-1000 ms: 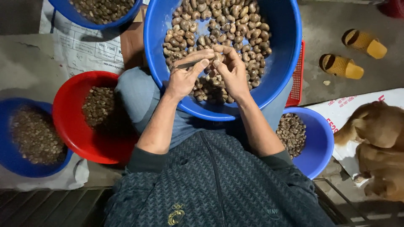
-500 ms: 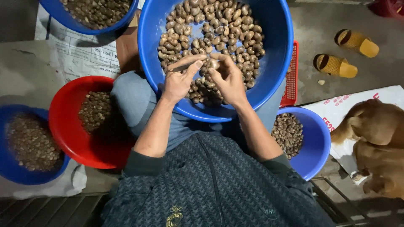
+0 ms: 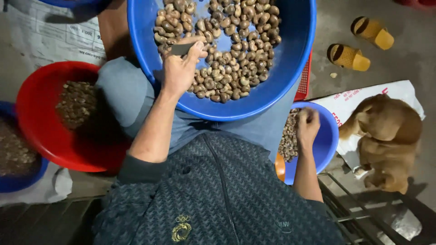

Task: Manually shelling and sorting nuts using a small metal tool while sitting on the floor.

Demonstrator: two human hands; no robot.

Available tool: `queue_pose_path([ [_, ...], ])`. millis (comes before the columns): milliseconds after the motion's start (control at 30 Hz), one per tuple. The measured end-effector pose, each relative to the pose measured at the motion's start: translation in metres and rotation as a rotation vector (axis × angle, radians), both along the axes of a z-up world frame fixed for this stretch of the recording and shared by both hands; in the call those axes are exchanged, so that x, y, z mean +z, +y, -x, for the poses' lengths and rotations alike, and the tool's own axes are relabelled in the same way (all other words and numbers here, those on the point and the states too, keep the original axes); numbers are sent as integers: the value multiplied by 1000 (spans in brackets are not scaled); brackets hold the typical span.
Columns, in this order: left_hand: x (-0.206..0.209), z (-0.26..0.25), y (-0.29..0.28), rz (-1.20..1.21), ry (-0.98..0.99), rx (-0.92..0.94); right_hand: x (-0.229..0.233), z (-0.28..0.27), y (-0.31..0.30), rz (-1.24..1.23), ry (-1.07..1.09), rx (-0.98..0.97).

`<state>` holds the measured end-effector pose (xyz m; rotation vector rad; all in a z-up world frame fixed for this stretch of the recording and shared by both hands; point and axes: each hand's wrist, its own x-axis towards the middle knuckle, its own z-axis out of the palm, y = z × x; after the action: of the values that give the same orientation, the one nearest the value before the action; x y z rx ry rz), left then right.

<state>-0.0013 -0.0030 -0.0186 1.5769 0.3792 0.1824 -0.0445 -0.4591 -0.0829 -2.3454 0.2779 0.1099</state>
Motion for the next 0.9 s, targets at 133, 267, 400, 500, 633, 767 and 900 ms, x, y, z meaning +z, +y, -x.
queue_pose_path([
  [133,-14,-3,2,-92,-24,-13,-48,32,-59,319,238,-26],
  [267,-3,-2,1,-78,12,-21,14,-4,-10,338,-39,83],
  [400,8,-1,0,-113,22,-18,105,-65,106,-107,-439,244],
  [500,0,1,2,-161,-75,26,158,-95,199,-49,-467,490],
  [633,13,0,5,-140,-44,122,122,-125,273,-110,-302,820],
  [767,14,1,6,-67,-46,149,38,-145,307,289,-423,941],
  [900,13,2,7,-99,-105,117,-9,-149,321,536,-288,930],
])
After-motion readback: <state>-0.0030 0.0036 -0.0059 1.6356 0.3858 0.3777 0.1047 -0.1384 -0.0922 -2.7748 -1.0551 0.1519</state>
